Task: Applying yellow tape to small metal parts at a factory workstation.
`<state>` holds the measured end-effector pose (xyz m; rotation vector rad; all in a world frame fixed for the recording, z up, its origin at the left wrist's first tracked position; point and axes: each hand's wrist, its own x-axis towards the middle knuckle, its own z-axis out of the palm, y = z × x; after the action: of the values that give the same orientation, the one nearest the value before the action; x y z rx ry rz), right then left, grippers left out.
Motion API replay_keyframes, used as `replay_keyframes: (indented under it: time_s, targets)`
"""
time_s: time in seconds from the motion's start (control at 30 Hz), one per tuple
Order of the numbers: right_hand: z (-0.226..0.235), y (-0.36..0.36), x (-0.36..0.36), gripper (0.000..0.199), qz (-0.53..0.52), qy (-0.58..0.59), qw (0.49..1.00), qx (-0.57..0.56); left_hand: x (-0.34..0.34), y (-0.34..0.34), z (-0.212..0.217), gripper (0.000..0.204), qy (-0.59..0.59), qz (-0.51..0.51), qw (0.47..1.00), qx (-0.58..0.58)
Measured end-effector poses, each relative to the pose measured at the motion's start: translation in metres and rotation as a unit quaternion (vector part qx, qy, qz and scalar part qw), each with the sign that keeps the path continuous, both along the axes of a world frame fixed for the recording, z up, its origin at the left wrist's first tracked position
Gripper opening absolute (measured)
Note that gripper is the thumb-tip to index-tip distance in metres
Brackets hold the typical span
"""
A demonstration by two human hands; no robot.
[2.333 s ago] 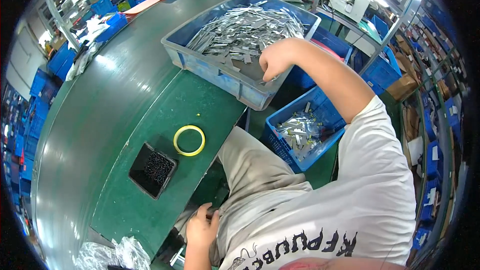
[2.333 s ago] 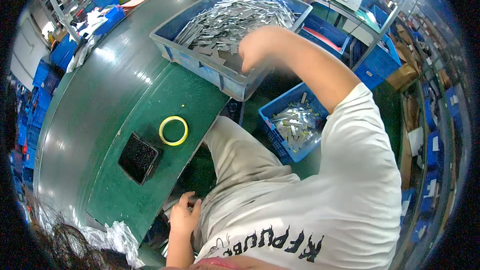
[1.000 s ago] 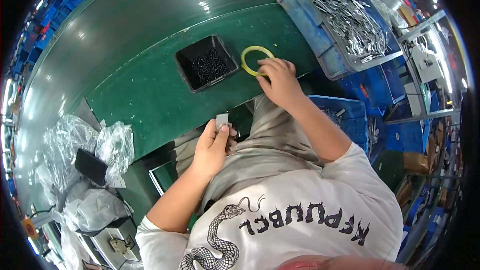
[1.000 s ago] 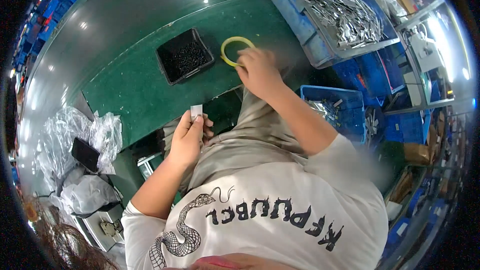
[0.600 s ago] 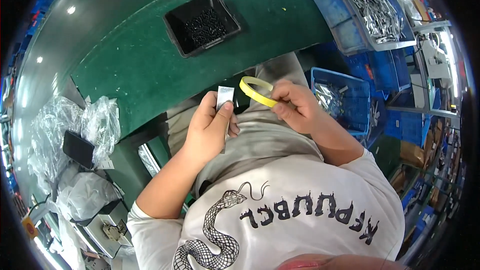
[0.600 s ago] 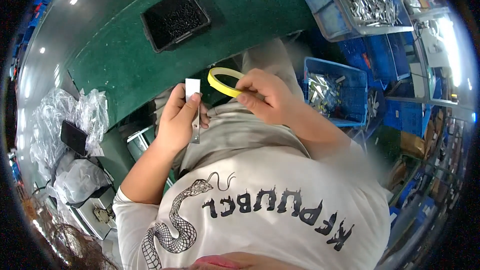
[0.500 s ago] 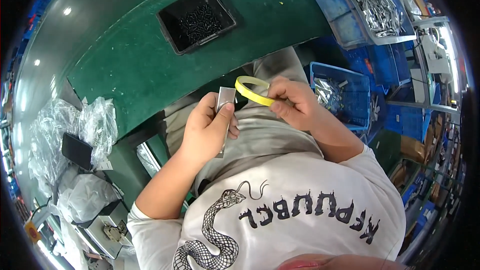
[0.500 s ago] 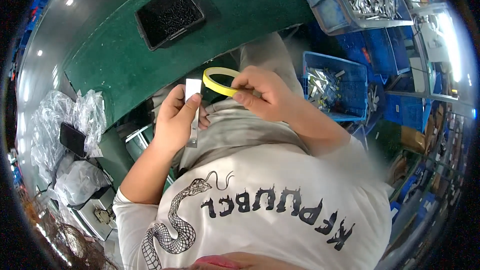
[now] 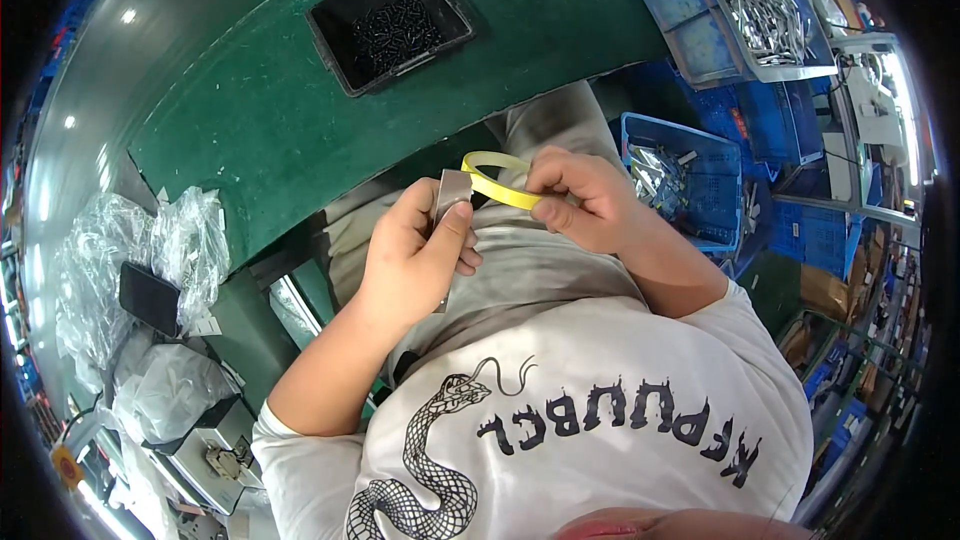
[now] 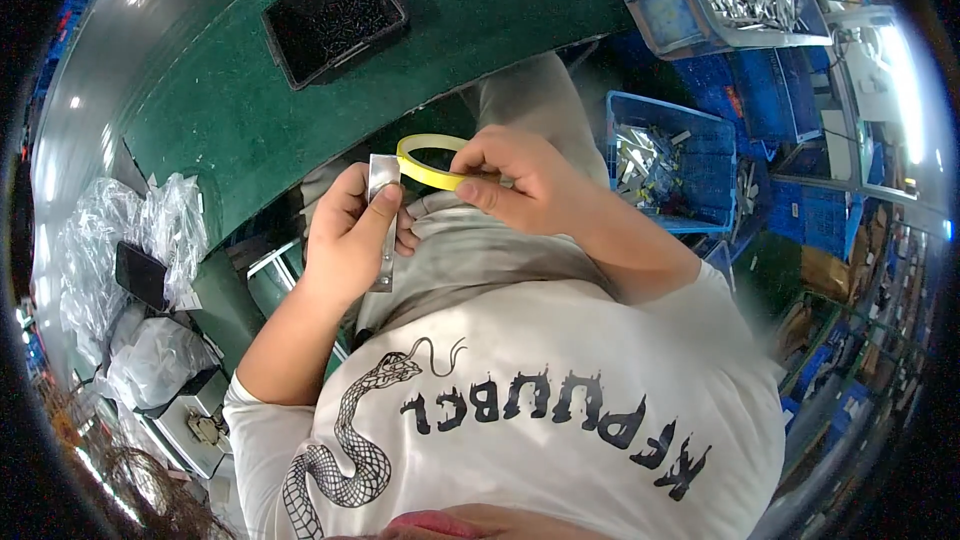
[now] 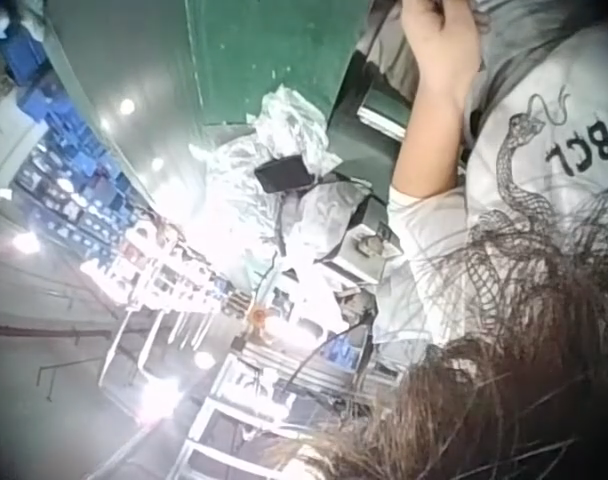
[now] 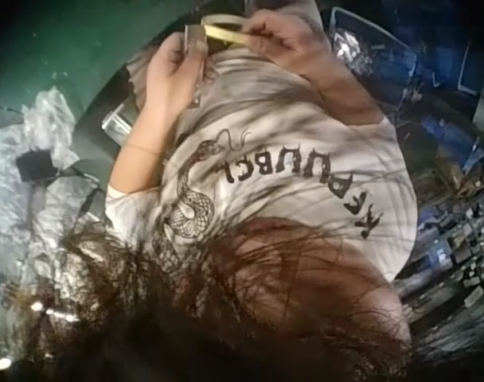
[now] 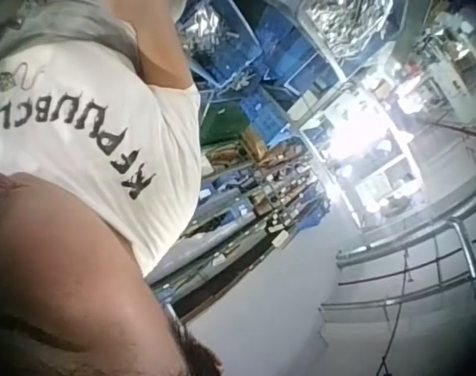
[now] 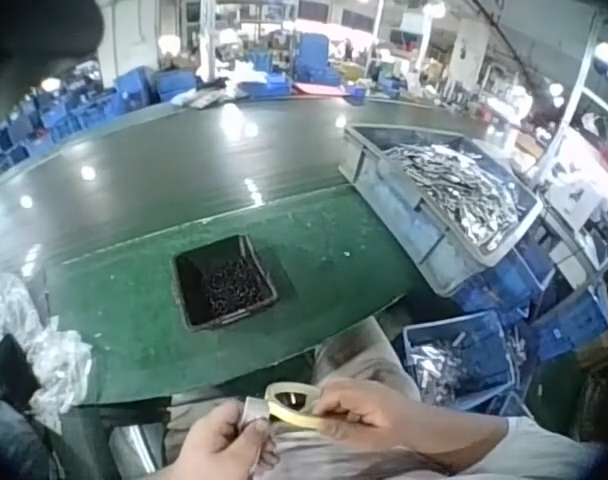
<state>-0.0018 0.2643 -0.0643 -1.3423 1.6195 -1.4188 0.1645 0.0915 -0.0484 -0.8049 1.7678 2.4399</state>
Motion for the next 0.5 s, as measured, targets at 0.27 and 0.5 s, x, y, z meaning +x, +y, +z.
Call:
replay_keyframes:
  time_s: [0.27,0.5]
  targets:
    - [-0.0021,-0.0004,0.0012,0.023,0.004,-0.017,1.0,0.016,0.0002,0.0004,0.0005,0.016,0.009,-0.001,1.0,0.002]
    - [-0.0027,-0.0028,0.0024,0.02,0.016,0.006,1.0,-0.001,-0.0009,0.0026,0.0039,0.021,-0.006,0.001,1.0,-0.008]
